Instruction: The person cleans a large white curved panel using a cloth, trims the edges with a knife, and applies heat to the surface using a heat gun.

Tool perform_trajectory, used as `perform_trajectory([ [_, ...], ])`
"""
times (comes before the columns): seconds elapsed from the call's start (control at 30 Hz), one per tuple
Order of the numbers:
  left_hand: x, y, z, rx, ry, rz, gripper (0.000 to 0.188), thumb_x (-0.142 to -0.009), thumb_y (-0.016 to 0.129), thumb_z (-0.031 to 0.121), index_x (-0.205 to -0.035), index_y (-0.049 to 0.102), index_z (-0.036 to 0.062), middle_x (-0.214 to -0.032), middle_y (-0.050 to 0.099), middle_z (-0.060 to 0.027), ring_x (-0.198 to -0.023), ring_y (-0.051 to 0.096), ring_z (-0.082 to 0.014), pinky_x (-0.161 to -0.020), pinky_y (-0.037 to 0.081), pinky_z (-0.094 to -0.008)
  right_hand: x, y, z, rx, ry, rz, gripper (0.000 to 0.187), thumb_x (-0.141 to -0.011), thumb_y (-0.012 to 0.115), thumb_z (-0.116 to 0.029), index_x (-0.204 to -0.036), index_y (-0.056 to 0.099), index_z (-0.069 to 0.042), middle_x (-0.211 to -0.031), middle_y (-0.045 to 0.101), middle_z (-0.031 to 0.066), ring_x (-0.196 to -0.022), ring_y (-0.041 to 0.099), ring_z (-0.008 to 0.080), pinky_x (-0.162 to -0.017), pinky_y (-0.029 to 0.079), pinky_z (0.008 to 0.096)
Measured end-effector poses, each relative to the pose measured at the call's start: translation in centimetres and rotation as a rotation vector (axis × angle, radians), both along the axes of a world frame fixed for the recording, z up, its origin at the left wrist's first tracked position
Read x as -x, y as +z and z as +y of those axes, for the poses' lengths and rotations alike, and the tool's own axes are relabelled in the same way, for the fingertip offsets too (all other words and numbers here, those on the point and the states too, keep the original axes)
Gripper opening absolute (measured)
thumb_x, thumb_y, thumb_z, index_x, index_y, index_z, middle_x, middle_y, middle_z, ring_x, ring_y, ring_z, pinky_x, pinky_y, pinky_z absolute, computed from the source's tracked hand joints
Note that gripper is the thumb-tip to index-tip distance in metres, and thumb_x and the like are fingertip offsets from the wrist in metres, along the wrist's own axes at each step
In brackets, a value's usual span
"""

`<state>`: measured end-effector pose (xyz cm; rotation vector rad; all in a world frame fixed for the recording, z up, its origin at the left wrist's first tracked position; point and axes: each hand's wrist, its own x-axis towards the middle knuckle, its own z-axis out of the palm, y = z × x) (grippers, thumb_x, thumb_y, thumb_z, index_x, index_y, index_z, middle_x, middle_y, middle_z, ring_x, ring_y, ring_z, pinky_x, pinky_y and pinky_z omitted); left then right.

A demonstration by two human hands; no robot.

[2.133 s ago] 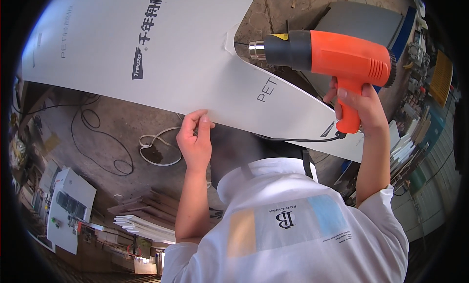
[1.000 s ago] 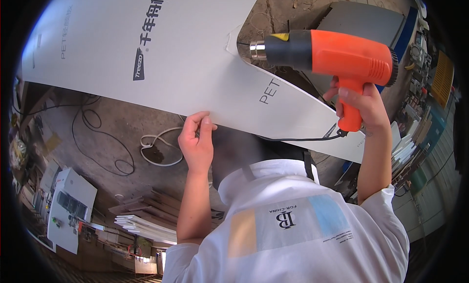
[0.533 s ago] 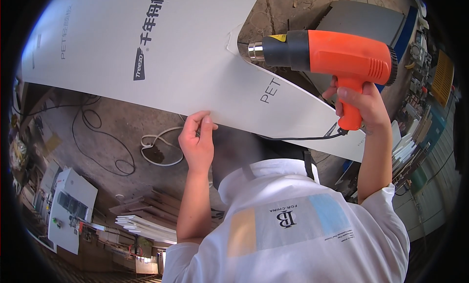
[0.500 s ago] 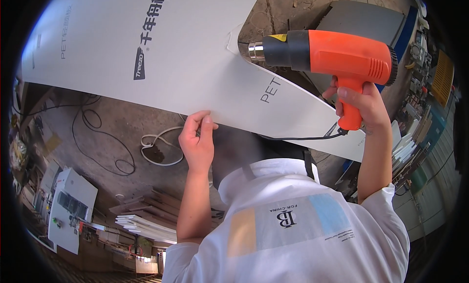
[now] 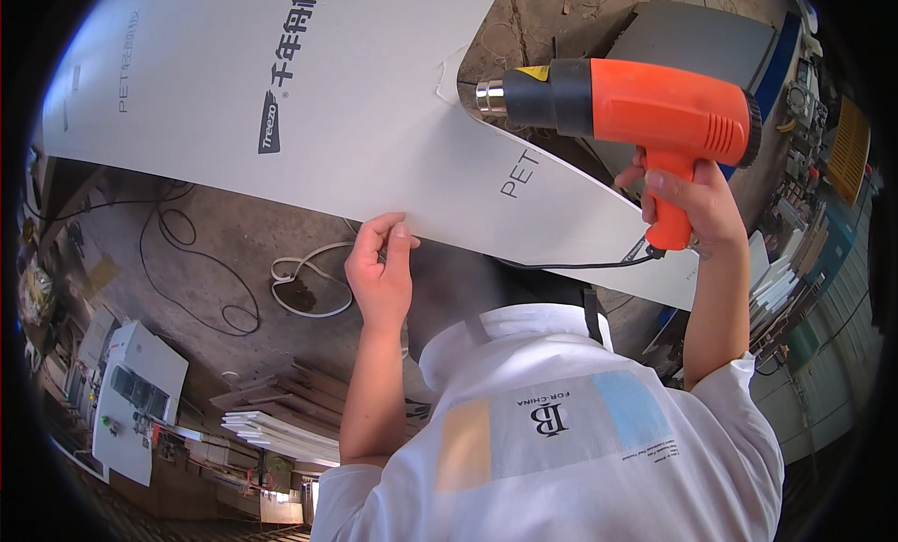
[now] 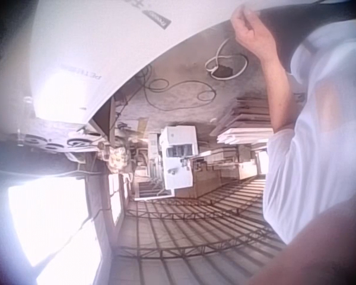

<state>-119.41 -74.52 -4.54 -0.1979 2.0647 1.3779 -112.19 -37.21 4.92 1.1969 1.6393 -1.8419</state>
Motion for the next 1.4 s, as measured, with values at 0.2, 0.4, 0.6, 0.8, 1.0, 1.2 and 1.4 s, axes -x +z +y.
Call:
perform_trajectory([
  [0.2,-0.3,1.0,-0.1,0.007,-0.010,-0.025,0.017,-0.102,0.065,0.011,-0.113,0.068,-0.0016,-0.086,0.072,-0.0041,-0.081,0.067,-0.0101,-0.076,0.052,-0.0254,-0.4,0.1,-0.5,-0.001,0.050,0.033,0.051,-0.082,0.075,-0.016,-0.128,0.062,-0.001,-0.107,0.069,0.0131,-0.087,0.076,0.0253,-0.059,0.062,0.0327],
  [0.4,-0.6,6.6,1.3,-0.238,-0.446,0.088,0.041,-0.090,0.078,0.014,-0.127,0.064,0.0033,-0.112,0.071,-0.0082,-0.090,0.068,-0.0175,-0.086,0.055,-0.0321,0.9,-0.6,-8.7,0.476,0.042,0.383,0.058,-0.092,0.080,-0.024,-0.141,0.058,0.000,-0.131,0.068,0.0177,-0.120,0.068,0.0339,-0.094,0.058,0.0439],
  [0.6,-2.7,5.5,-1.0,-0.232,-0.412,0.261,0.063,-0.094,0.080,0.040,-0.140,0.054,0.0045,-0.124,0.064,-0.0058,-0.110,0.064,-0.0230,-0.103,0.050,-0.0408,5.0,-3.7,-17.5,0.154,0.435,0.801,0.042,-0.081,0.085,-0.024,-0.117,0.073,-0.007,-0.104,0.075,0.0086,-0.093,0.071,0.0228,-0.083,0.057,0.0393],
  [0.8,1.4,4.0,-2.0,-0.256,0.620,-0.022,0.021,-0.097,0.063,0.015,-0.117,0.057,0.0131,-0.146,0.052,-0.0137,-0.137,0.050,-0.0303,-0.112,0.042,-0.0567,6.2,-8.6,-11.4,-0.818,0.236,0.670,0.048,-0.081,0.087,-0.017,-0.126,0.073,-0.008,-0.128,0.073,0.0090,-0.121,0.065,0.0265,-0.105,0.050,0.0395],
  [1.0,3.4,1.3,-1.9,-0.523,0.680,-0.177,0.027,-0.095,0.067,0.024,-0.118,0.057,0.0146,-0.152,0.050,-0.0060,-0.139,0.045,-0.0327,-0.113,0.036,-0.0506,6.2,-11.0,-10.9,-0.621,0.311,0.495,0.049,-0.086,0.085,-0.016,-0.133,0.072,-0.013,-0.136,0.071,0.0036,-0.124,0.063,0.0244,-0.109,0.049,0.0377],
  [1.2,3.0,0.9,-0.7,-0.562,0.787,-0.272,0.030,-0.092,0.071,0.028,-0.117,0.058,0.0156,-0.138,0.054,-0.0009,-0.130,0.048,-0.0256,-0.100,0.039,-0.0417,6.4,-11.0,-11.1,-0.471,0.328,0.453,0.041,-0.090,0.080,-0.010,-0.130,0.074,-0.013,-0.138,0.070,0.0044,-0.123,0.065,0.0232,-0.109,0.050,0.0361],
  [1.4,2.9,1.3,-0.4,-0.515,0.711,-0.245,0.030,-0.093,0.070,0.024,-0.119,0.057,0.0149,-0.139,0.054,-0.0031,-0.132,0.048,-0.0288,-0.105,0.041,-0.0491,6.3,-11.6,-10.4,-0.443,0.369,0.515,0.040,-0.091,0.078,-0.009,-0.131,0.074,-0.011,-0.137,0.071,0.0046,-0.126,0.065,0.0236,-0.109,0.049,0.0357],
])
